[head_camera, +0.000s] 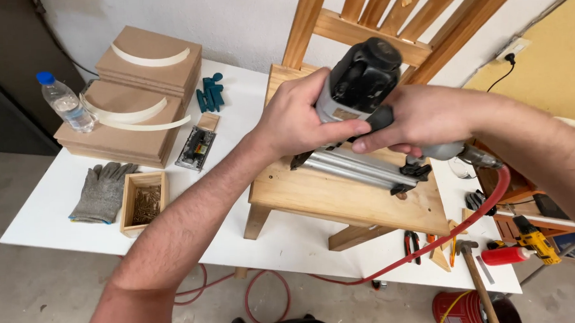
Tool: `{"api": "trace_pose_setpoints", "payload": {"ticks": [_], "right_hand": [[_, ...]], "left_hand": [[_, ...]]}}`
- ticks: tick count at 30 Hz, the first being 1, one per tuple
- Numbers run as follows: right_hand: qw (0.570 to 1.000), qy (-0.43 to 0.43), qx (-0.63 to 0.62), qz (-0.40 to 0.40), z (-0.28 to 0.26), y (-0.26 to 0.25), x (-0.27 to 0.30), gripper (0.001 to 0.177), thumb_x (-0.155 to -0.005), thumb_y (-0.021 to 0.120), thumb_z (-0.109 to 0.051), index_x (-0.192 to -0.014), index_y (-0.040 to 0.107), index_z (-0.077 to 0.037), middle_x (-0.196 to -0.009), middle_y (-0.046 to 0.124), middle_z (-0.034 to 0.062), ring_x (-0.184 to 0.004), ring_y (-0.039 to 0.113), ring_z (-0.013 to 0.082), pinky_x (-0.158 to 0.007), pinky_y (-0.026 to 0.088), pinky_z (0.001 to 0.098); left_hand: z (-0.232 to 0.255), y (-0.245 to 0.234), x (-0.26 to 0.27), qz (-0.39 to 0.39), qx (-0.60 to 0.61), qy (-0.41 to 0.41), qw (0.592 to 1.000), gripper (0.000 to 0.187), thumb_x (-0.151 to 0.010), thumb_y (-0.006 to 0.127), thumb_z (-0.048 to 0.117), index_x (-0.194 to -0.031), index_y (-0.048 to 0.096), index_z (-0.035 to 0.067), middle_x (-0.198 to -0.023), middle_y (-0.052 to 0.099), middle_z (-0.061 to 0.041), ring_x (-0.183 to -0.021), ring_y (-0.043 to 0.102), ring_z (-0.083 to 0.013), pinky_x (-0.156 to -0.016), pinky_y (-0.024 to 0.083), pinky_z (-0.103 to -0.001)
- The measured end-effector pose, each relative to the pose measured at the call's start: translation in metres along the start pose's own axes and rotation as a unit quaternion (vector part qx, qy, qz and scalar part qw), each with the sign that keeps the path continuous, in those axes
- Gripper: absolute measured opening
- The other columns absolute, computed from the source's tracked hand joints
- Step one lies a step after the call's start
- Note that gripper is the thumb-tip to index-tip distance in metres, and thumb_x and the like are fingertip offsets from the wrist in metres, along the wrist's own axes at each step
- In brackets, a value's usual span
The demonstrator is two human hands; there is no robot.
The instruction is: Reinforcing a wooden chair frame by driving nails into joints with a pneumatic nail gun
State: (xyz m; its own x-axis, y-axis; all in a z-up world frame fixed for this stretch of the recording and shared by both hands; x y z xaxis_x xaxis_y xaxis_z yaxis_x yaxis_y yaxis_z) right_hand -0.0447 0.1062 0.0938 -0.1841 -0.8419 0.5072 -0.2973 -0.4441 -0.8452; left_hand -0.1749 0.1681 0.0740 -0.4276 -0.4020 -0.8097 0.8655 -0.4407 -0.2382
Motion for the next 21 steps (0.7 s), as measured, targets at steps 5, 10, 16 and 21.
{"api": "trace_pose_setpoints", "payload": {"ticks": [5, 10, 16, 21], "right_hand": [[0.995, 0.082, 0.057, 0.028, 0.066, -0.03, 0.028, 0.063, -0.086, 0.083, -0.049, -0.054, 0.059, -0.001, -0.049, 0.064, 0.0105, -0.053, 0.063, 0.0215, -0.073, 0.048, 0.0298], [0.984, 0.099, 0.065, 0.133, 0.139, -0.076, 0.069, 0.061, -0.088, 0.083, -0.044, -0.054, 0.065, 0.003, -0.047, 0.066, 0.0139, -0.05, 0.056, 0.0244, -0.065, 0.046, 0.0337], [0.929, 0.219, -0.051, 0.293, 0.311, -0.07, 0.12, 0.039, -0.09, 0.082, -0.045, -0.089, 0.075, -0.007, -0.063, 0.078, 0.015, -0.054, 0.068, 0.0288, -0.061, 0.051, 0.0392], [0.853, 0.233, -0.331, 0.329, 0.468, 0.083, 0.113, 0.054, -0.095, 0.076, -0.038, -0.061, 0.076, 0.003, -0.06, 0.076, 0.0173, -0.054, 0.067, 0.0294, -0.057, 0.048, 0.0376]], "left_hand": [[0.015, 0.059, -0.041, -0.029, -0.018, 0.032, 0.999, 0.058, -0.074, 0.082, 0.056, -0.103, 0.062, 0.01, -0.086, 0.072, 0.0, -0.074, 0.067, -0.0185, -0.068, 0.05, -0.033], [0.042, 0.122, -0.101, -0.056, -0.073, 0.081, 0.992, 0.068, -0.074, 0.084, 0.066, -0.107, 0.055, 0.013, -0.093, 0.072, -0.004, -0.081, 0.067, -0.0254, -0.067, 0.048, -0.037], [0.033, 0.168, -0.067, -0.132, -0.248, 0.157, 0.947, 0.042, -0.099, 0.07, 0.042, -0.121, 0.061, 0.008, -0.111, 0.072, -0.006, -0.094, 0.07, -0.0298, -0.067, 0.053, -0.047], [-0.08, 0.181, -0.007, -0.309, -0.393, -0.046, 0.865, 0.04, -0.094, 0.064, 0.051, -0.113, 0.07, 0.016, -0.104, 0.073, -0.005, -0.09, 0.071, -0.034, -0.069, 0.055, -0.05]]}}
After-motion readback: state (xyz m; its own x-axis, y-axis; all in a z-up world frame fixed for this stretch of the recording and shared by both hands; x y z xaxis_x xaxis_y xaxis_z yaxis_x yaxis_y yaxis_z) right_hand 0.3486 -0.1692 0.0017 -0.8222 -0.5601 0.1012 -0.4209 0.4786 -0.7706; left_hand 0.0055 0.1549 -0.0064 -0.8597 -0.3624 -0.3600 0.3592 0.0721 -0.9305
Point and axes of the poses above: each hand's wrist, its own x-axis away from the middle knuckle, its own y-axis out of the palm, z = x × y, the point moved 8 cm from there along -x, towards the middle knuckle
